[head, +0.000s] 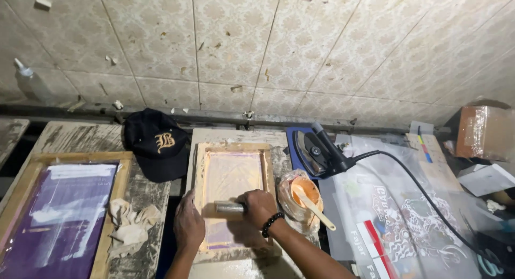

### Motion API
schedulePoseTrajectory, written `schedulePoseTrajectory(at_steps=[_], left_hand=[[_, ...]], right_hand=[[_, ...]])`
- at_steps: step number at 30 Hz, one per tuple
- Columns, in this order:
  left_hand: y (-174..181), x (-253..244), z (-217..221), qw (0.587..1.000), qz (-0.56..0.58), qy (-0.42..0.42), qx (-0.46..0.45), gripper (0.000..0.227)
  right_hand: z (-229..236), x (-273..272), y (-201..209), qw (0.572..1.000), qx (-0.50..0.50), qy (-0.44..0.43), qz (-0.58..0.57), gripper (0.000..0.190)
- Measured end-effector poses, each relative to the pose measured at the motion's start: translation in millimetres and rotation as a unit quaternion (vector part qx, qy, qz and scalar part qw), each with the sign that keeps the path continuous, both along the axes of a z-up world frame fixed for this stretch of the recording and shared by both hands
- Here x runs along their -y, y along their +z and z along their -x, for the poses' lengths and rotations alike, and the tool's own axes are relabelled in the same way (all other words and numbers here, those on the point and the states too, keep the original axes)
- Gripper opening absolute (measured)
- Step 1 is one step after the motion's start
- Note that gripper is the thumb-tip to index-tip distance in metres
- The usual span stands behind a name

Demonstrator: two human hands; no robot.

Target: The person uses a squeegee to spread orange ink across a screen printing frame placed over a black cap. The person repeatedly pulls the squeegee across the screen to ensure even ink coverage. A second screen printing frame with purple ink is visible on the left side of the workspace.

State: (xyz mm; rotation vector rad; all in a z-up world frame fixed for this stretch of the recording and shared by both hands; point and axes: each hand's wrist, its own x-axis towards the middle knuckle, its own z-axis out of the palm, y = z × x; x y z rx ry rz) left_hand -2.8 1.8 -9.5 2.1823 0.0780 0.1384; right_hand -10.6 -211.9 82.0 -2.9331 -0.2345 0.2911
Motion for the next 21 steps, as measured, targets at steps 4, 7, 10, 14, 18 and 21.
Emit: schedulePoseTrajectory(at_steps=[4,7,10,14,18,21], left_hand=[[15.0,3.3,1.8,0.998,0.003,0.009,-0.055,0.048],[4.6,5.0,-6.6,1.0,0.004,0.002,-0.024,0.054],[3.9,3.7,-0.6,0.999,-0.004,0.007,-0.04,0.054],[10.3,1.8,-4.8,1.0,0.003,0.002,-0.021,0.051],[-2.3,1.0,-2.0,1.0,0.01,0.0,-0.001,0.052],[1.0,2.4,-3.8,1.0,0.0,0.0,-0.01,0.053]], right_hand=[[-48.9,3.0,-21.3,0.988,0.106,-0.094,-0.053,0.029],[-75.8,9.9,-54.0,0.979,0.186,-0.085,-0.021,0.014],[-50.0,6.4,-56.7,0.993,0.108,-0.055,0.006,0.042],[-39.4,9.4,-14.6,0.992,0.024,-0.079,-0.099,0.022],[-80.4,11.7,-6.4,0.991,0.042,-0.124,-0.024,0.02],[-127.9,24.9,-52.2,0.984,0.149,-0.094,-0.018,0.016]])
